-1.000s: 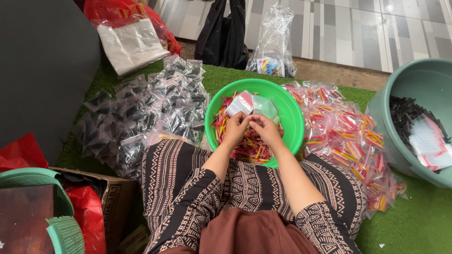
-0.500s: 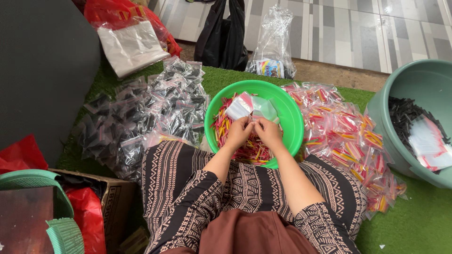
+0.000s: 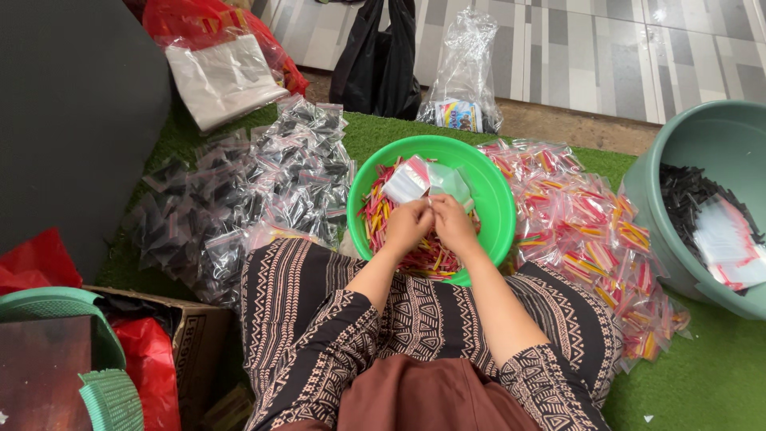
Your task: The person sits on a green mat and repeatedly picks small colorful items from a green bowl, places them into small clear plastic bags, and sets the filled bags aside. The person handles the items and bags by hand throughout the clip.
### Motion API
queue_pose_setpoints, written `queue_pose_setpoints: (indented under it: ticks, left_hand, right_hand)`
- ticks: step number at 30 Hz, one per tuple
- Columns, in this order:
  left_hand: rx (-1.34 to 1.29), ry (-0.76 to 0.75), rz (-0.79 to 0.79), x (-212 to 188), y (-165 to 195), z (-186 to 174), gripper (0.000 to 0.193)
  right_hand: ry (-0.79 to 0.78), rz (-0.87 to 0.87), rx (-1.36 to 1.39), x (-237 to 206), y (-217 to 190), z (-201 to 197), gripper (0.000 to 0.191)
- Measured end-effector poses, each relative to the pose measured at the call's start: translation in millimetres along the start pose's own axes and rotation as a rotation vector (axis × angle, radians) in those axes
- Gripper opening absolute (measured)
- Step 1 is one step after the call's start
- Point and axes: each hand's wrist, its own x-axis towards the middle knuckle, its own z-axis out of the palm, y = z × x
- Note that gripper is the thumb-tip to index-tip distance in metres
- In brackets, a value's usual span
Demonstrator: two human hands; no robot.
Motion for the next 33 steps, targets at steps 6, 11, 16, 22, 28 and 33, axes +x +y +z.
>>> queue_pose_setpoints:
  ticks: [6, 11, 16, 22, 28, 33]
  left_hand:
    - [0.059, -0.034, 0.109, -2, 17, -10, 0.018]
    - [0.054, -0.058, 0.321, 0, 16, -11, 0.012]
    - [0.313, -0.183, 0.260, -7, 19, -9, 0.016]
    - [0.418, -0.002, 0.542, -10, 37, -13, 0.068]
    - [0.514, -0.114, 0.201, 0, 30, -23, 0.028]
    - [0.311, 0.070, 0.076, 5, 16, -28, 0.034]
  right_hand:
    - [-0.216, 0.064, 0.075, 4, 23, -14, 0.028]
    - [-0.271, -0.016, 0.141, 5, 21, -11, 0.036]
    - [-0.166, 0.330, -0.103, 7, 6, -22, 0.038]
    - [-0.130, 0.176, 0.113, 8, 16, -23, 0.047]
    - [-0.152, 0.142, 0.033, 5, 25, -11, 0.025]
    - [-0.252, 0.266, -0.206, -1, 14, -20, 0.050]
